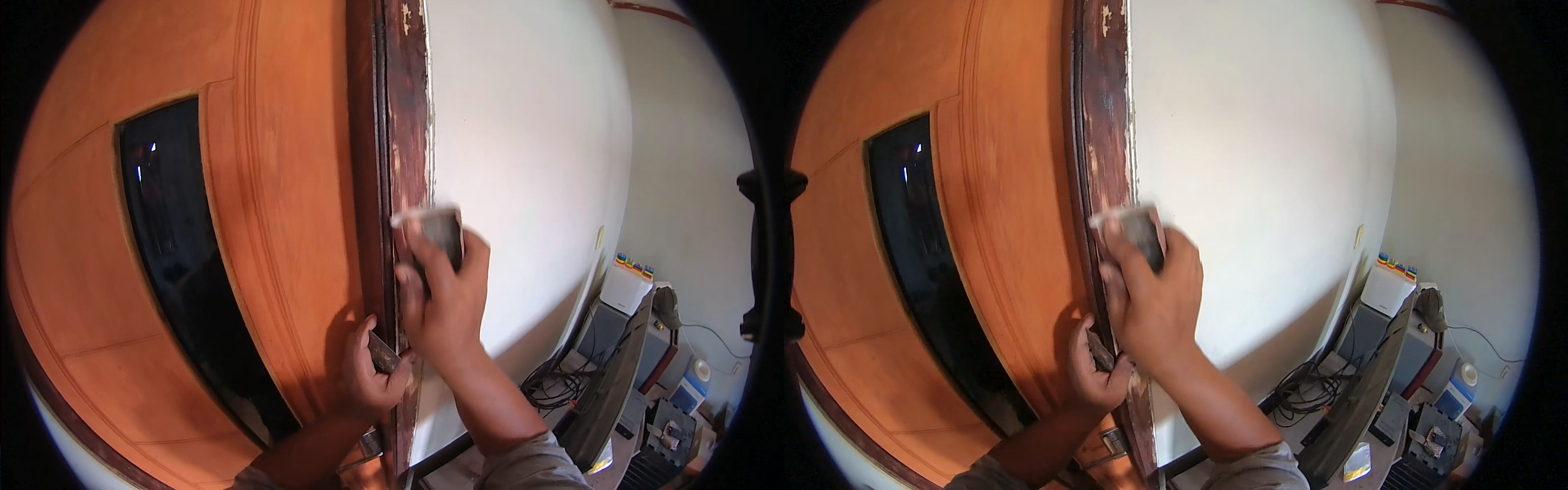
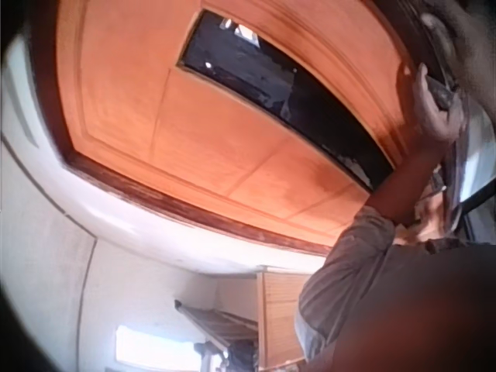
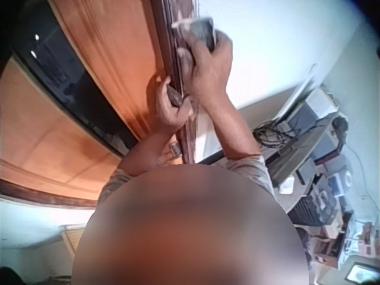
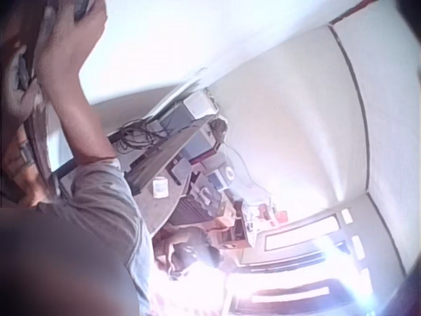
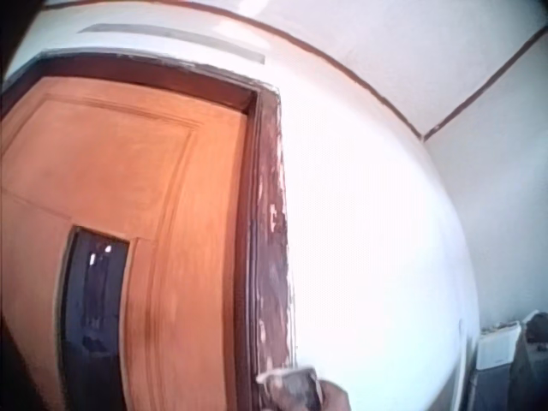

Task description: The person sands the vertical edge of a wooden door frame using a sanding block. They repeatedly rub the block along the frame and occasionally wipe the surface with their hand to check the finish.

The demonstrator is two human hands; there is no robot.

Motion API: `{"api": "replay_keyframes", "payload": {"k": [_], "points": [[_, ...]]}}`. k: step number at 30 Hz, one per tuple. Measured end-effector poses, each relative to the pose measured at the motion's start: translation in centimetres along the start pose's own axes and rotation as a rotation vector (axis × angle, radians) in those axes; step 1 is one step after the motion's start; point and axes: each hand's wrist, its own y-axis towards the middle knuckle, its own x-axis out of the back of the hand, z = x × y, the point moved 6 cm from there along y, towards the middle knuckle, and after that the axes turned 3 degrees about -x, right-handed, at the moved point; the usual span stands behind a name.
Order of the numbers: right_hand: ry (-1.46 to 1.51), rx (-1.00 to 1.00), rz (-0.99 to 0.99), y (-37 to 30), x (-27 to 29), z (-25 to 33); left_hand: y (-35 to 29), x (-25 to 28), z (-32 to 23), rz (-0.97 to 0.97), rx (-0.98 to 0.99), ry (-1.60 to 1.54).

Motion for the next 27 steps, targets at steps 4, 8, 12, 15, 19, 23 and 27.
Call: {"api": "replay_keyframes", "payload": {"k": [4, 8, 12, 15, 19, 23, 27], "points": [[-0.031, 0.132, -0.078, 3.6, -0.9, -0.1, -0.2, -0.2, 0.4, 0.045, 0.095, -0.078], [-0.011, 0.142, -0.218, 12.2, -2.6, -0.7, -0.5, -0.5, 1.5, -0.066, 0.209, -0.218], [-0.048, 0.08, -0.095, 7.0, -1.5, -0.4, -0.7, -0.4, 1.4, -0.045, 0.198, -0.113], [0.006, 0.053, -0.025, 0.7, -0.2, -0.1, -0.5, -0.4, 1.3, -0.052, 0.173, -0.124], [-0.012, 0.121, -0.082, 5.0, -0.9, 0.3, -0.1, -0.3, 0.7, -0.065, 0.06, -0.026], [-0.021, 0.217, -0.304, 14.2, -2.6, 0.5, -0.5, -0.6, 1.5, -0.073, 0.217, -0.294], [-0.035, 0.098, -0.124, 9.1, -2.0, -0.1, -0.5, -0.6, 1.0, -0.04, 0.237, -0.218]]}}
